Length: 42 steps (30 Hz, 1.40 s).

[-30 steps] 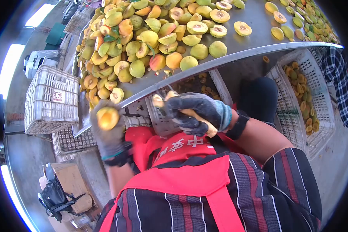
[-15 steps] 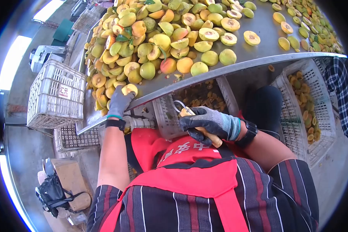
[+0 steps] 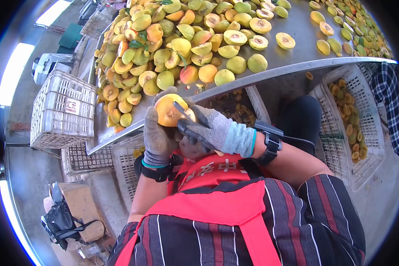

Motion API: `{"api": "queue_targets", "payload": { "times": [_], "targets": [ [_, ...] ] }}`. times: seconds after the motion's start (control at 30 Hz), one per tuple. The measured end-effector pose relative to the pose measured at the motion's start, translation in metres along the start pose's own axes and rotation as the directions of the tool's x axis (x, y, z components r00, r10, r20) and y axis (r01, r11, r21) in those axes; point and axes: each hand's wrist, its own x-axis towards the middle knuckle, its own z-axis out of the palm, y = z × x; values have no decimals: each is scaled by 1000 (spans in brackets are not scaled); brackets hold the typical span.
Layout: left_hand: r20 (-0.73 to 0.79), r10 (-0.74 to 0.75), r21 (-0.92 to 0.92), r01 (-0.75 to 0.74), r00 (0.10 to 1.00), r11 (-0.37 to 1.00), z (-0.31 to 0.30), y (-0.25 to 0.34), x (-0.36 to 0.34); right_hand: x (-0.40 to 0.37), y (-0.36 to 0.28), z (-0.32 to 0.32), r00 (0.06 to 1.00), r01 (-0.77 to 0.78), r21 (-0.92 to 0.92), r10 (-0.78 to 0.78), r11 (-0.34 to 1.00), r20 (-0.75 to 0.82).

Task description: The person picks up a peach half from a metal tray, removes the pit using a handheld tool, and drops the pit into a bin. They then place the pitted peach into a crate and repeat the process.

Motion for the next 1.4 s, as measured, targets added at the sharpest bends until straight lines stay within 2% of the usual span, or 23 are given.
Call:
{"api": "queue_targets", "payload": {
  "times": [0.13, 0.3, 0.47, 0.53, 0.63, 0.7, 0.73, 0.77, 0.8, 0.83, 0.87, 0.9, 0.93, 0.97, 1.0, 1.03, 1.17, 1.2, 1.23, 1.27, 1.3, 1.37, 1.4],
  "targets": [
    [-20, 142, 146, -137, 990, 980, -10, -13, -1, 0, 4, 0, 998, 33, -56, -35, 998, -44],
    [-66, 211, 347, -176, 975, 921, -4, -11, -6, -2, 6, 5, 965, 165, -437, -236, 884, -113],
    [-50, 304, 539, -230, 951, 811, -7, -16, -5, 2, 8, 11, 966, 142, -479, -226, 866, -123],
    [16, 426, 550, -363, 905, 752, -8, -21, 0, -3, -13, 16, 994, -101, -147, 95, 984, -45],
    [13, 471, 510, -411, 882, 756, 1, -18, -1, -6, -13, 18, 984, -169, -82, 172, 982, 33],
    [-18, 428, 549, -349, 904, 759, 4, -15, -1, -7, -8, 18, 989, -135, -184, 143, 974, 33],
    [-47, 383, 588, -285, 922, 757, 5, -14, -2, -4, 2, 18, 989, 96, -481, -138, 871, -52],
    [-49, 384, 588, -284, 922, 757, 3, -16, -3, 0, 15, 18, 907, 256, -738, -420, 625, -41],
    [-90, 363, 549, -257, 928, 795, 0, -19, -3, 8, 11, 22, 812, 399, -743, -584, 538, 12],
    [-128, 336, 509, -229, 933, 830, -1, -20, -3, 6, 4, 21, 810, 399, -743, -586, 537, 12],
    [-154, 335, 484, -225, 929, 846, -1, -21, -4, 0, -5, 19, 965, 222, -653, -260, 724, 41],
    [-157, 334, 483, -223, 929, 847, 0, -21, -5, -4, -21, 22, 989, -17, -566, 98, 824, 114],
    [-130, 353, 458, -260, 927, 850, 1, -20, -5, -3, -23, 22, 974, -170, -423, 218, 890, 67],
    [-103, 373, 434, -296, 922, 851, 1, -19, -6, -1, -13, 21, 973, -170, -422, 219, 890, 70],
    [-104, 374, 436, -296, 921, 850, -1, -17, -5, 2, 7, 19, 982, 180, -583, -178, 792, 61],
    [-130, 309, 457, -220, 942, 862, -2, -15, -3, 5, 16, 18, 831, 455, -713, -543, 534, 124],
    [-238, 258, 466, -123, 936, 876, -7, -21, 3, 8, 17, 15, 810, 391, -845, -572, 365, 128],
    [-241, 257, 466, -121, 936, 876, -10, -23, 2, 9, 5, 16, 943, 291, -764, -307, 576, 129],
    [-197, 299, 480, -174, 934, 860, -13, -25, 2, 8, -7, 18, 985, 128, -666, -16, 735, 171],
    [-151, 340, 491, -228, 928, 841, -15, -26, 2, 2, -23, 22, 979, -140, -511, 194, 848, 54],
    [-151, 340, 492, -228, 928, 840, -17, -27, 1, 3, -18, 21, 979, -140, -511, 194, 848, 54],
    [-70, 443, 616, -311, 894, 724, -18, -30, 2, 9, 5, 14, 966, 257, -699, -161, 667, 201],
    [-67, 441, 613, -312, 895, 726, -15, -28, 3, 11, 17, 11, 967, 253, -700, -162, 667, 196]
  ]
}}
